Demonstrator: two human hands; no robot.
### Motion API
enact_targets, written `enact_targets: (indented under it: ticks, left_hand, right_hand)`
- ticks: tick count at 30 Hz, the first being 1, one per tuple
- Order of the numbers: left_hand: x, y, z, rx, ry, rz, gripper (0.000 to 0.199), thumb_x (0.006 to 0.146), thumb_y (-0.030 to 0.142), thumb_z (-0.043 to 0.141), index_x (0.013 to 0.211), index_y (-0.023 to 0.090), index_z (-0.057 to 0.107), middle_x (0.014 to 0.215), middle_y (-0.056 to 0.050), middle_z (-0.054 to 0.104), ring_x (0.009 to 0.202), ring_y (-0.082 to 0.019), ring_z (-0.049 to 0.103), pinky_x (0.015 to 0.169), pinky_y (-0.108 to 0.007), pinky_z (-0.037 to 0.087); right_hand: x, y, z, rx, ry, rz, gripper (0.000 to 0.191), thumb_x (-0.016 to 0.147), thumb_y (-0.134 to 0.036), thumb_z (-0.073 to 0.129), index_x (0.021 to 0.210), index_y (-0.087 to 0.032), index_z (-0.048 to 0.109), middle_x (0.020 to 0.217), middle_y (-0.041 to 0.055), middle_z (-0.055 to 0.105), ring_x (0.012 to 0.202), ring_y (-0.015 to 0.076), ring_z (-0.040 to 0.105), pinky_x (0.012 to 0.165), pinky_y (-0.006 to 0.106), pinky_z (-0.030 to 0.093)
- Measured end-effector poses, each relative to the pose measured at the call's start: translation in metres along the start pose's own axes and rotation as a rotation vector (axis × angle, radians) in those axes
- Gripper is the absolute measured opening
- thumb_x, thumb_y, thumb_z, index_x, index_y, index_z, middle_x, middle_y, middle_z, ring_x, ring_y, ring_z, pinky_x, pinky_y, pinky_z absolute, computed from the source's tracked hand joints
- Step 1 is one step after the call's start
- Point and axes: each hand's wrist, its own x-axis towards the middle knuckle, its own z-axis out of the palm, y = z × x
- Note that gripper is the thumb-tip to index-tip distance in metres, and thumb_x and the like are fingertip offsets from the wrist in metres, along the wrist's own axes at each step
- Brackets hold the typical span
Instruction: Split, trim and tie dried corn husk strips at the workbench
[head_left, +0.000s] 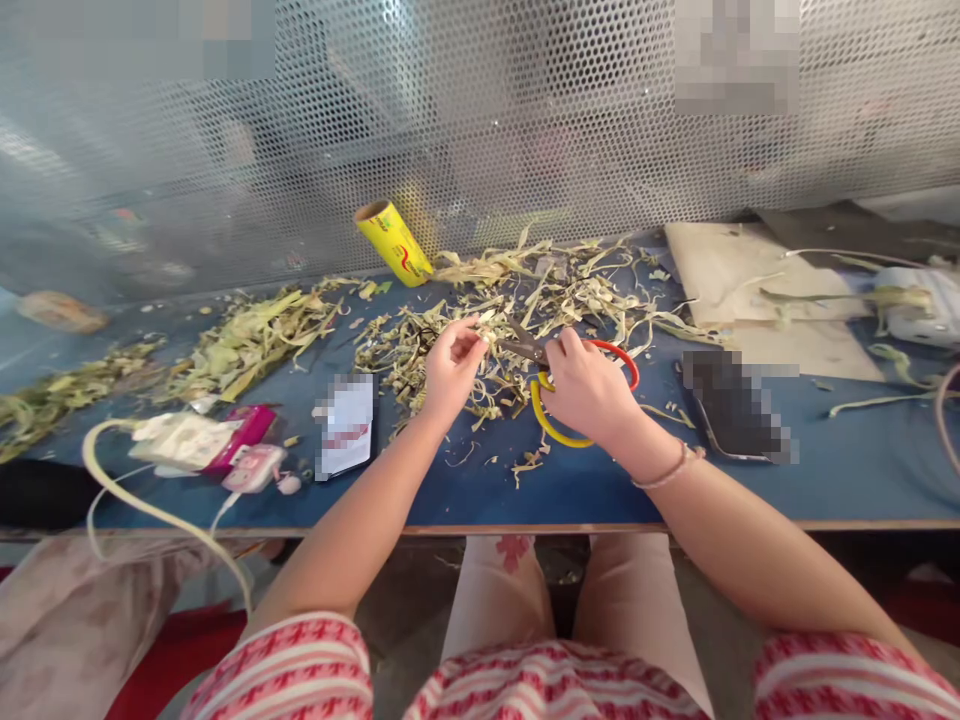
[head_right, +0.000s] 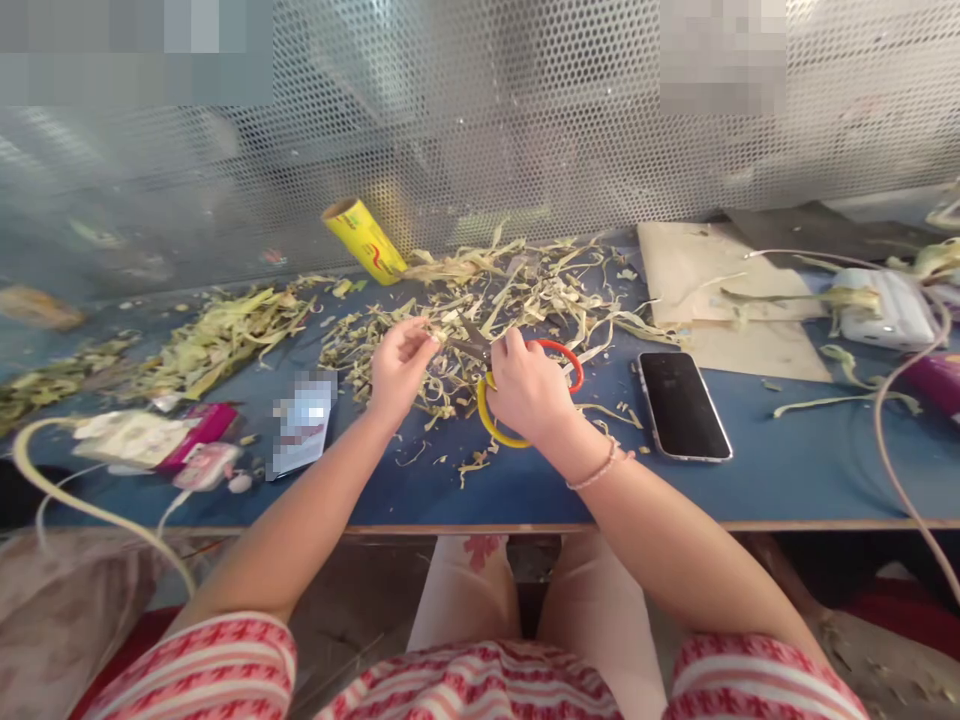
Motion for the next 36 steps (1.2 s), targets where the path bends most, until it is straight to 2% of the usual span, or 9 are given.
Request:
enact_targets:
  ticks: [3, 9, 14, 18, 26, 36]
  left_hand:
    - [0.0, 0.0, -0.002, 0.047, -0.019, 0.051, 0.038, 0.084, 0.04, 0.06, 0.119, 0.024, 0.057, 0.083, -0.002, 0.059, 0.069, -0.01, 0.058, 0.065, -0.024, 0.052]
    - [0.001, 0.005, -0.004, 0.14, -0.053, 0.099, 0.027, 0.086, 0.041, 0.057, 0.102, 0.022, 0.066, 0.103, -0.005, 0.052, 0.072, -0.009, 0.057, 0.067, -0.028, 0.054]
    - [0.002, 0.009, -0.007, 0.195, -0.092, 0.12, 0.023, 0.087, 0.038, 0.054, 0.098, 0.022, 0.067, 0.101, -0.005, 0.052, 0.073, -0.01, 0.056, 0.065, -0.026, 0.052]
    - [0.002, 0.011, -0.008, 0.245, -0.083, 0.154, 0.022, 0.088, 0.034, 0.052, 0.096, 0.021, 0.068, 0.099, -0.006, 0.053, 0.076, -0.012, 0.056, 0.065, -0.026, 0.051]
    - [0.0, 0.017, -0.009, 0.381, -0.107, 0.287, 0.019, 0.087, 0.028, 0.052, 0.096, 0.022, 0.068, 0.097, -0.006, 0.056, 0.087, -0.016, 0.057, 0.078, -0.032, 0.051]
    - [-0.001, 0.02, -0.009, 0.49, -0.13, 0.426, 0.02, 0.088, 0.025, 0.051, 0.098, 0.02, 0.067, 0.092, -0.007, 0.059, 0.088, -0.018, 0.058, 0.082, -0.033, 0.049]
  right_hand:
    - [0.0, 0.0, -0.001, 0.005, -0.006, -0.015, 0.031, 0.085, -0.029, 0.046, 0.109, -0.011, 0.053, 0.113, 0.016, 0.051, 0.091, 0.0237, 0.054, 0.07, 0.031, 0.045]
    - [-0.001, 0.0, -0.001, 0.007, 0.012, -0.028, 0.031, 0.086, -0.029, 0.046, 0.11, -0.011, 0.053, 0.112, 0.0157, 0.05, 0.092, 0.0236, 0.052, 0.069, 0.031, 0.045]
    - [-0.001, 0.0, -0.002, -0.012, 0.007, -0.051, 0.028, 0.089, -0.026, 0.042, 0.111, -0.012, 0.053, 0.113, 0.0154, 0.051, 0.095, 0.0237, 0.051, 0.068, 0.03, 0.044]
    - [-0.002, -0.001, -0.005, -0.047, 0.01, -0.049, 0.028, 0.091, -0.02, 0.036, 0.112, -0.012, 0.053, 0.114, 0.0158, 0.051, 0.091, 0.0225, 0.053, 0.061, 0.029, 0.044]
    - [-0.003, -0.001, -0.009, -0.107, 0.014, -0.043, 0.031, 0.09, -0.013, 0.034, 0.115, -0.013, 0.052, 0.116, 0.017, 0.052, 0.088, 0.0217, 0.056, 0.054, 0.027, 0.043]
    - [-0.005, -0.005, -0.009, -0.125, 0.001, -0.05, 0.033, 0.091, -0.011, 0.03, 0.114, -0.013, 0.054, 0.115, 0.0175, 0.054, 0.081, 0.0203, 0.057, 0.051, 0.027, 0.04]
